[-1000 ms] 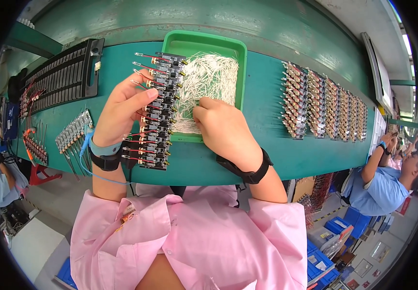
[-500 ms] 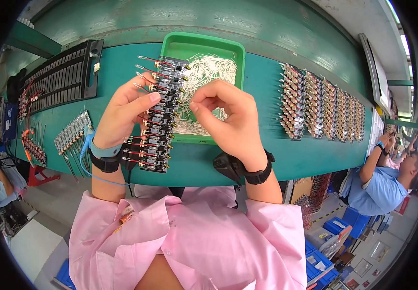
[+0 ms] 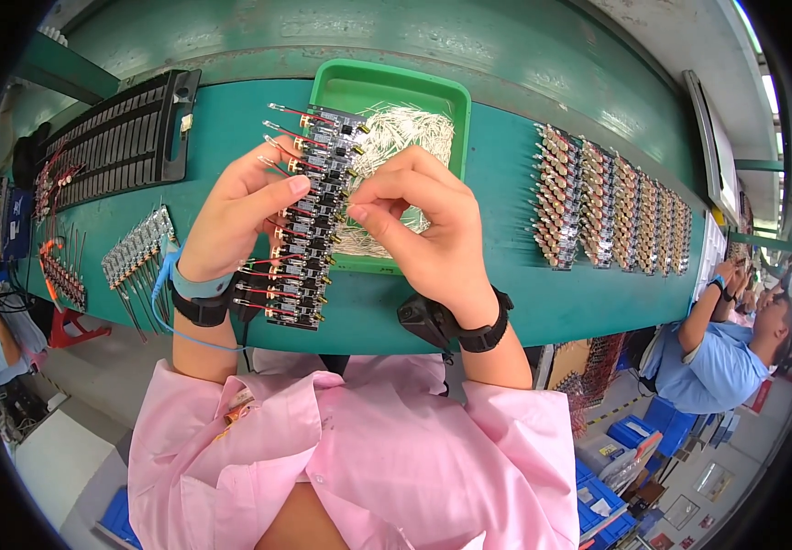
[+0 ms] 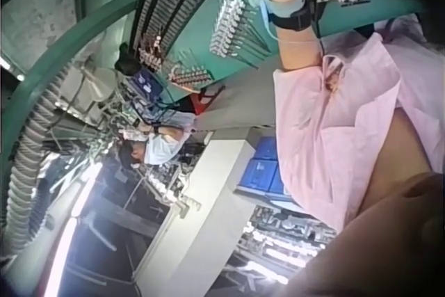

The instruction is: The person picks up a circuit board strip and inserts small white components into it by hand, one at a time, from a green tray. After filling the strip, the person places it on the table and picks up another circuit board strip to repeat the process.

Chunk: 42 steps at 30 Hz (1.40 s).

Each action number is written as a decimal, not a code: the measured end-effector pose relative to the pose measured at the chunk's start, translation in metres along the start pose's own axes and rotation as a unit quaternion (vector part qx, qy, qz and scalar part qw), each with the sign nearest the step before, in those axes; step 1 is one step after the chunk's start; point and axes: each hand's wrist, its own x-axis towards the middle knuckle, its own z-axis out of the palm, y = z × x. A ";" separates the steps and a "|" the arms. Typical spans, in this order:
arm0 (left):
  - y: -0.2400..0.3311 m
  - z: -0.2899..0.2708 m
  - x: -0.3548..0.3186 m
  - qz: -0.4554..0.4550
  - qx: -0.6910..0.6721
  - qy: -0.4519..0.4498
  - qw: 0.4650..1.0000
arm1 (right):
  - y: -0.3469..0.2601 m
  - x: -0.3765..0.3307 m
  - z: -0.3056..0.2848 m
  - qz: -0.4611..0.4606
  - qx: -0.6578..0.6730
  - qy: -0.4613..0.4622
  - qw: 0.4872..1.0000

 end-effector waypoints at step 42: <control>-0.002 0.002 0.000 0.007 -0.013 0.014 1.000 | -0.010 -0.002 0.012 -0.042 -0.173 0.046 0.983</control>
